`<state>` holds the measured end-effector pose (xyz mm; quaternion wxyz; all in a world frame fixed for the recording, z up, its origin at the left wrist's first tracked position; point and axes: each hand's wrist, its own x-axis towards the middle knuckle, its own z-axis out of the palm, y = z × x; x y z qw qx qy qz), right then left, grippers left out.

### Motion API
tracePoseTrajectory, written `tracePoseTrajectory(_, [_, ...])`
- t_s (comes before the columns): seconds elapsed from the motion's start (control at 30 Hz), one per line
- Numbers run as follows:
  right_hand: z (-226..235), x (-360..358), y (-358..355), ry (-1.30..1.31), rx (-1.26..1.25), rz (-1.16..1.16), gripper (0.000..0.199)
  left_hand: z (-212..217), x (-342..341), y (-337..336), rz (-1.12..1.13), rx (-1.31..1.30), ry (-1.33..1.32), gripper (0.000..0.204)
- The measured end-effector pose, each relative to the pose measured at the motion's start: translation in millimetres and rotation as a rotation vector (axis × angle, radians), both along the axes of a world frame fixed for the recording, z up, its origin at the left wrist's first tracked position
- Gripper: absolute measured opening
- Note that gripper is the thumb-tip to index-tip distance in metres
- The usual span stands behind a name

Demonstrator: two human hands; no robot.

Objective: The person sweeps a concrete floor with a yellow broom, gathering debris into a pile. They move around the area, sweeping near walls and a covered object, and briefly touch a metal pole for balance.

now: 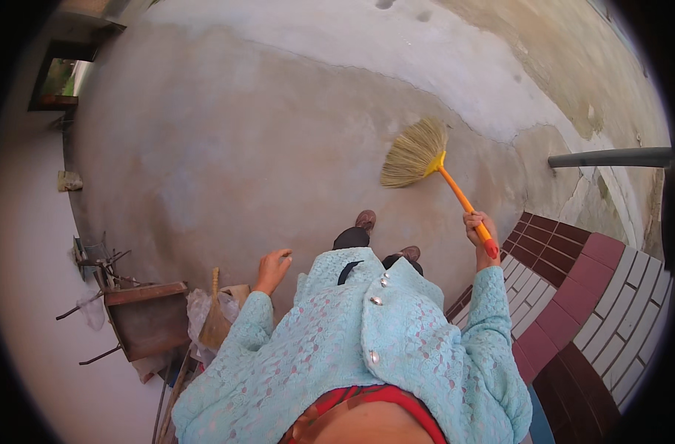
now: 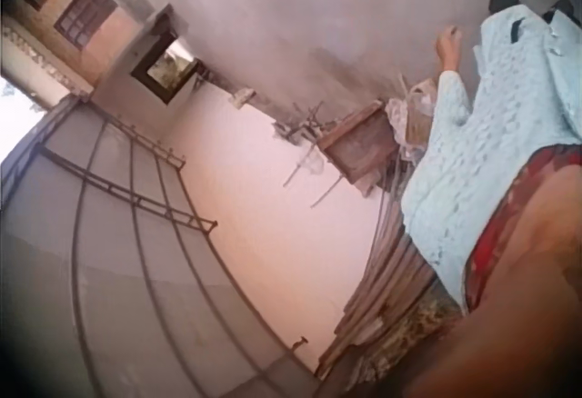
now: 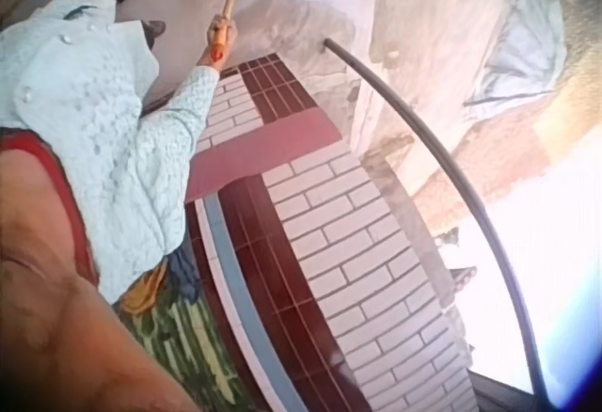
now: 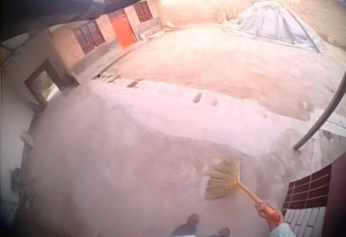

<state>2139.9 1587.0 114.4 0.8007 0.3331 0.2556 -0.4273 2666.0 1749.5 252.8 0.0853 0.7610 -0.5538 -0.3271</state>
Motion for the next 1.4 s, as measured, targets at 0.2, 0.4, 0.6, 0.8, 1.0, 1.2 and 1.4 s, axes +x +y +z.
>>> tracePoseTrajectory(0.2, [47.4,-51.4,10.9,0.358,-0.049,0.159,0.013,-16.4,2.6,-6.5,0.151,-0.029,0.088,0.026])
tracePoseTrajectory(0.4, [127.4,-43.1,45.9,0.329,-0.064,0.099,0.022,-34.3,-5.6,13.3,0.204,0.021,0.207,0.026])
tracePoseTrajectory(0.6, [165.5,9.5,74.8,0.072,-0.176,0.103,0.032,-44.9,-11.0,10.4,0.189,0.104,0.145,0.025])
tracePoseTrajectory(0.8, [91.3,41.1,67.6,-0.33,-0.079,-0.06,0.017,-27.4,-35.4,-32.7,0.144,0.019,0.166,0.026])
tracePoseTrajectory(1.0, [-3.0,15.9,67.7,-0.231,-0.032,-0.034,0.018,-14.0,-51.1,-32.7,0.088,0.01,0.176,0.027])
tracePoseTrajectory(1.2, [3.6,-84.4,77.4,-0.054,-0.048,-0.128,0.013,-23.0,-25.5,29.5,0.178,0.119,0.147,0.027])
tracePoseTrajectory(1.4, [7.2,-155.2,72.0,0.063,-0.027,-0.201,0.012,-17.6,-28.1,40.1,0.273,0.279,0.126,0.029])
